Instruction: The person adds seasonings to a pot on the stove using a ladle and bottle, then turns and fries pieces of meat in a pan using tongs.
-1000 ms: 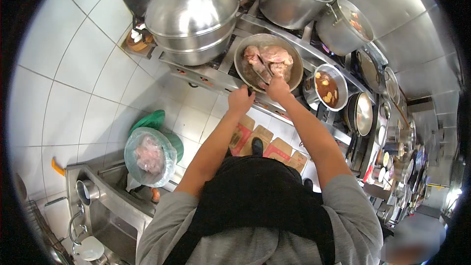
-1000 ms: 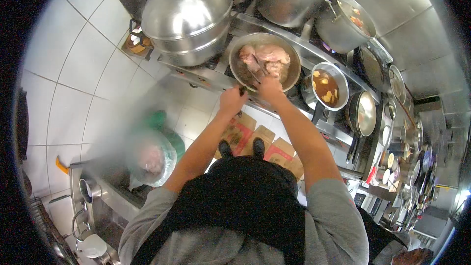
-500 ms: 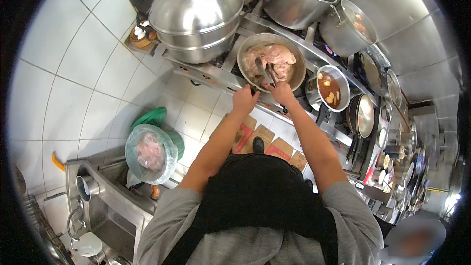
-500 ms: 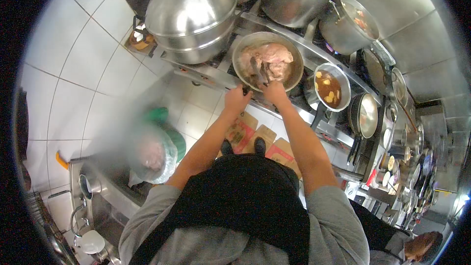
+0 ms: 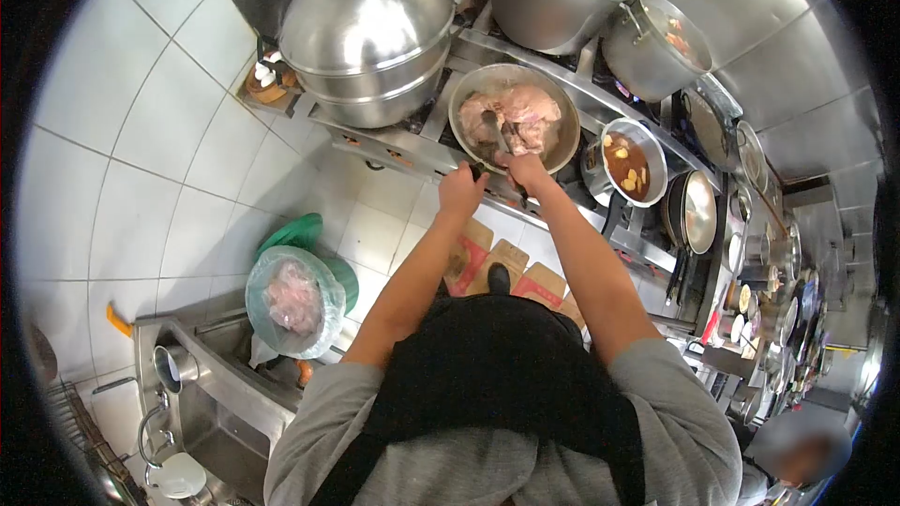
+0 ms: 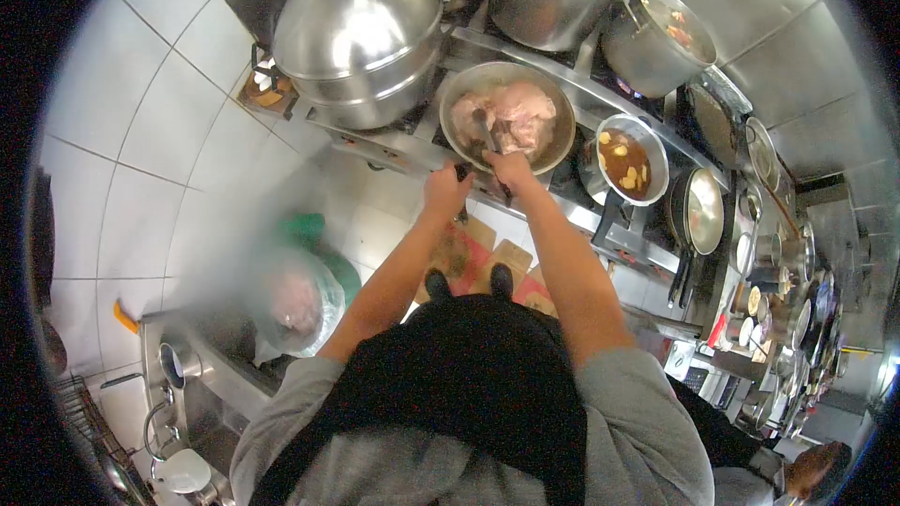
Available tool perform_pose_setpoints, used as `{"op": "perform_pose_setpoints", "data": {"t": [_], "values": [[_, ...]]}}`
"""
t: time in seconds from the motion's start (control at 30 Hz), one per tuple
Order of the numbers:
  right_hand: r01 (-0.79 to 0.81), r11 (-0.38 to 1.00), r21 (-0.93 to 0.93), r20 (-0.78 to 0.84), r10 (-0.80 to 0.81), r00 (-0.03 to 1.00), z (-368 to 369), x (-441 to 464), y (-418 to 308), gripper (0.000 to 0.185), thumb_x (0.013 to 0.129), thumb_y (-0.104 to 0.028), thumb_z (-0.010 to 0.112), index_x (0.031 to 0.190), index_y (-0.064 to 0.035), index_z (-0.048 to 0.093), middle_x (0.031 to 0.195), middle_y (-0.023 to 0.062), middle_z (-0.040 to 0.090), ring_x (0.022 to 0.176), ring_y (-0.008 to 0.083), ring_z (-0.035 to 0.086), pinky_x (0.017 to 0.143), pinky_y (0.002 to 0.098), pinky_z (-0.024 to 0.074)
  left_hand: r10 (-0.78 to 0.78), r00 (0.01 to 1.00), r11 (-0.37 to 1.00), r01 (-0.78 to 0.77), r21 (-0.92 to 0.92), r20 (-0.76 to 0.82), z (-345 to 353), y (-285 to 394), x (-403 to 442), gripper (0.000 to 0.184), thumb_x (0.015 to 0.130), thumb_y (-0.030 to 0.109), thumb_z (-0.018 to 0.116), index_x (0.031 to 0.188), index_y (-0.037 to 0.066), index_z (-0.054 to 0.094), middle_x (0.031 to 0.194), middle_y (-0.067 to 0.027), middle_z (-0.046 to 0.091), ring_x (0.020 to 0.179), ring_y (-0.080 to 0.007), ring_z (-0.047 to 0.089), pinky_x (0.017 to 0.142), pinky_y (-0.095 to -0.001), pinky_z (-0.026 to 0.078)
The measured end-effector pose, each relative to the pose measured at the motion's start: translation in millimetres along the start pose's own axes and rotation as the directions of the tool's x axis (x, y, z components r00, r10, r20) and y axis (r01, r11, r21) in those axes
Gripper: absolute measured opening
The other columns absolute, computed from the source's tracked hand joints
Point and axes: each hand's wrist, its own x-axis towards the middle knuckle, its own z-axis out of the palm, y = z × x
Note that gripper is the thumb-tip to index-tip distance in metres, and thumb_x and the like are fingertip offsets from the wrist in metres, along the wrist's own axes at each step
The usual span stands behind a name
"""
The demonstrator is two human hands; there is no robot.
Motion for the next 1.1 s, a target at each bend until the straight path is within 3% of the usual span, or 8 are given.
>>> {"op": "perform_pose_setpoints", "data": {"t": [0.07,0.23,0.5,0.63,0.73,0.9,1.0,1.1], "values": [[0.085,0.914,-0.397,-0.068,-0.122,0.990,-14,-12,-4,0.056,0.086,-0.046,0.074,0.084,0.0100,0.069,0.068,0.0204,0.068,0.066,0.0310,0.070,0.064,0.0438,0.0530,0.001,1.000,1.000,-0.001,0.015,0.014,-5,1,0,0.044,0.088,0.037,0.075,0.097,-0.004,0.061,0.084,-0.0265,0.070,0.083,-0.0447,0.069,0.073,-0.0525,0.055],[0.150,0.827,-0.542,0.038,-0.155,0.987,-22,-43,-23,0.055,0.088,-0.051,0.068,0.094,0.0040,0.074,0.093,0.0269,0.073,0.089,0.0373,0.073,0.081,0.0485,0.0548,-0.031,0.999,0.999,0.031,0.004,0.004,-4,2,0,0.043,0.089,0.037,0.073,0.093,-0.004,0.062,0.083,-0.0272,0.070,0.084,-0.0463,0.068,0.076,-0.0541,0.053],[0.377,0.140,-0.916,0.300,-0.387,0.872,6,45,20,0.033,0.096,-0.031,0.057,0.126,-0.0278,0.069,0.096,0.0208,0.072,0.093,0.0410,0.071,0.076,0.0499,0.0566,0.089,0.996,0.996,-0.089,-0.020,-0.005,4,-8,3,0.043,0.089,0.038,0.072,0.095,-0.004,0.061,0.083,-0.0266,0.070,0.082,-0.0458,0.069,0.073,-0.0533,0.055],[0.402,0.129,-0.907,0.366,-0.236,0.900,3,34,0,0.038,0.093,-0.031,0.060,0.131,-0.0279,0.067,0.097,0.0192,0.073,0.098,0.0411,0.070,0.081,0.0496,0.0561,0.054,0.998,0.998,-0.054,-0.009,0.036,4,-12,7,0.045,0.089,0.039,0.072,0.097,-0.004,0.062,0.082,-0.0275,0.069,0.081,-0.0459,0.069,0.073,-0.0538,0.055],[0.411,0.425,-0.806,0.166,-0.504,0.847,8,31,12,0.039,0.092,-0.049,0.061,0.110,-0.0174,0.076,0.095,0.0193,0.074,0.096,0.0408,0.070,0.085,0.0492,0.0547,0.072,0.997,0.991,-0.073,0.114,0.010,9,-21,12,0.045,0.089,0.040,0.072,0.096,-0.003,0.063,0.082,-0.0271,0.069,0.082,-0.0463,0.069,0.074,-0.0541,0.055],[0.334,0.570,-0.751,0.132,-0.365,0.922,-21,-30,-2,0.043,0.093,-0.050,0.062,0.105,-0.0120,0.077,0.089,0.0259,0.072,0.089,0.0401,0.072,0.083,0.0457,0.0556,0.124,0.992,0.990,-0.123,-0.069,0.022,14,-35,17,0.048,0.088,0.044,0.073,0.096,-0.002,0.065,0.086,-0.0268,0.070,0.085,-0.0480,0.068,0.076,-0.0558,0.053],[0.291,0.856,-0.426,-0.129,-0.376,0.917,-31,-83,3,0.051,0.093,-0.052,0.064,0.099,-0.0020,0.075,0.079,0.0231,0.071,0.075,0.0355,0.073,0.072,0.0434,0.0577,0.095,0.995,0.993,-0.097,0.073,0.026,-1,-19,13,0.051,0.086,0.045,0.075,0.102,-0.002,0.063,0.087,-0.0257,0.070,0.086,-0.0484,0.068,0.077,-0.0548,0.053],[0.178,0.975,-0.134,-0.088,-0.190,0.978,-43,-123,2,0.059,0.093,-0.052,0.065,0.100,0.0063,0.069,0.070,0.0174,0.068,0.060,0.0270,0.071,0.061,0.0397,0.0571,0.181,0.984,0.984,-0.181,0.003,0.000,-14,-6,5,0.058,0.083,0.045,0.079,0.110,-0.002,0.060,0.086,-0.0241,0.071,0.087,-0.0479,0.068,0.078,-0.0533,0.053]]}}
